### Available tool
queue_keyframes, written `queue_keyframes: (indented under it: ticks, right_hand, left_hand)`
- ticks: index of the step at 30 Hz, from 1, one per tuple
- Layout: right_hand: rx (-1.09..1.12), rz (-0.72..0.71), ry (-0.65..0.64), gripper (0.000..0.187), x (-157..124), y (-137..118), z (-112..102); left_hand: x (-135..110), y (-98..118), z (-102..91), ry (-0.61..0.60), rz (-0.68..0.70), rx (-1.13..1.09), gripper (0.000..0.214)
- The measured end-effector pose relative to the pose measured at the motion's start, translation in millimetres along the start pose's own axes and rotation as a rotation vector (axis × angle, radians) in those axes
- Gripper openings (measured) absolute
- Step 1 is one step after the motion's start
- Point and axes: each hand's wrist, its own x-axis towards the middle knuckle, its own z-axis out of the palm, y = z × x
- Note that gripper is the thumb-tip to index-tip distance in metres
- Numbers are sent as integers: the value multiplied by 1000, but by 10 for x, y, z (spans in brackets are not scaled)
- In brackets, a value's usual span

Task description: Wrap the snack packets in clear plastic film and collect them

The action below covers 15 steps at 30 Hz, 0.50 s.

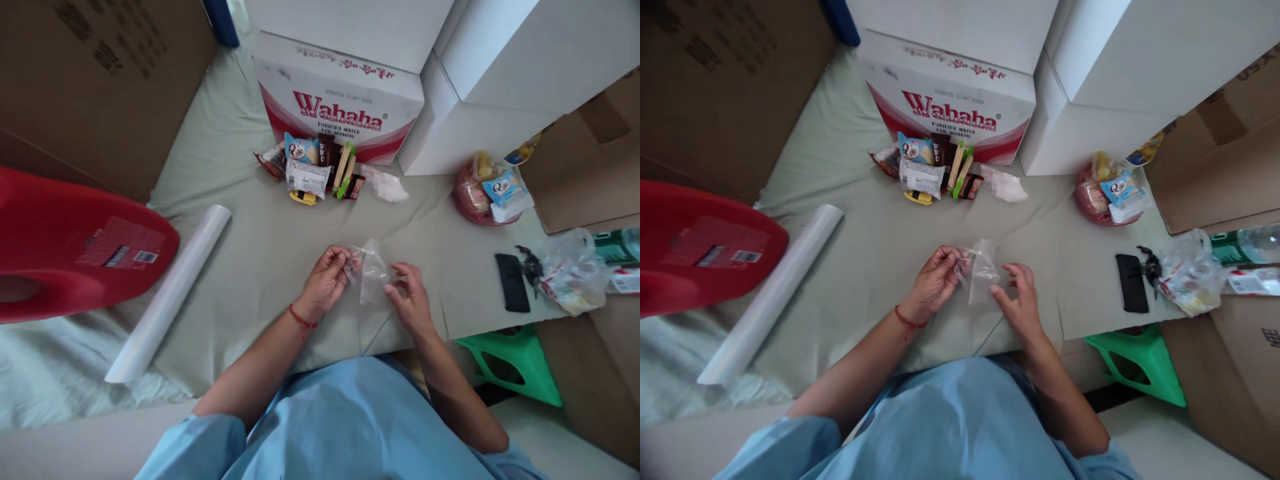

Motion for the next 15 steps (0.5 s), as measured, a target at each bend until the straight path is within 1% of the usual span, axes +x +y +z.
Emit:
queue_keyframes:
  ticks: [1, 2, 4, 6, 7, 9, 11, 12, 14, 15]
  right_hand:
    - [8, -10, -47, 37, 29, -33, 57]
    - [24, -10, -67, 31, 58, -63, 104]
    - [80, 2, -48, 27, 118, -117, 142]
    - [194, 49, -50, 27, 188, -173, 80]
    - [274, 106, -90, 29, 229, -205, 15]
    - [442, 271, -236, 35, 330, -278, -159]
    - [547, 418, -375, 41, 450, -348, -343]
    - [564, 462, -422, 42, 513, -374, -421]
    - [561, 489, -461, 43, 640, -394, -527]
    - [556, 482, -450, 42, 702, -383, -550]
  left_hand:
    - [-5, -4, 4, 5, 19, 18, 36]
    - [-5, -2, 3, 17, 41, 40, 36]
    - [7, 30, -14, 58, 84, 104, 36]
    - [30, 100, -49, 102, 110, 193, 37]
    - [42, 147, -68, 110, 106, 238, 38]
    - [53, 255, -102, 101, 74, 306, 40]
    - [39, 361, -123, 63, 21, 341, 45]
    - [24, 407, -127, 29, -12, 356, 48]
    - [-16, 472, -126, -68, -70, 430, 52]
    - [-36, 489, -121, -131, -100, 501, 54]
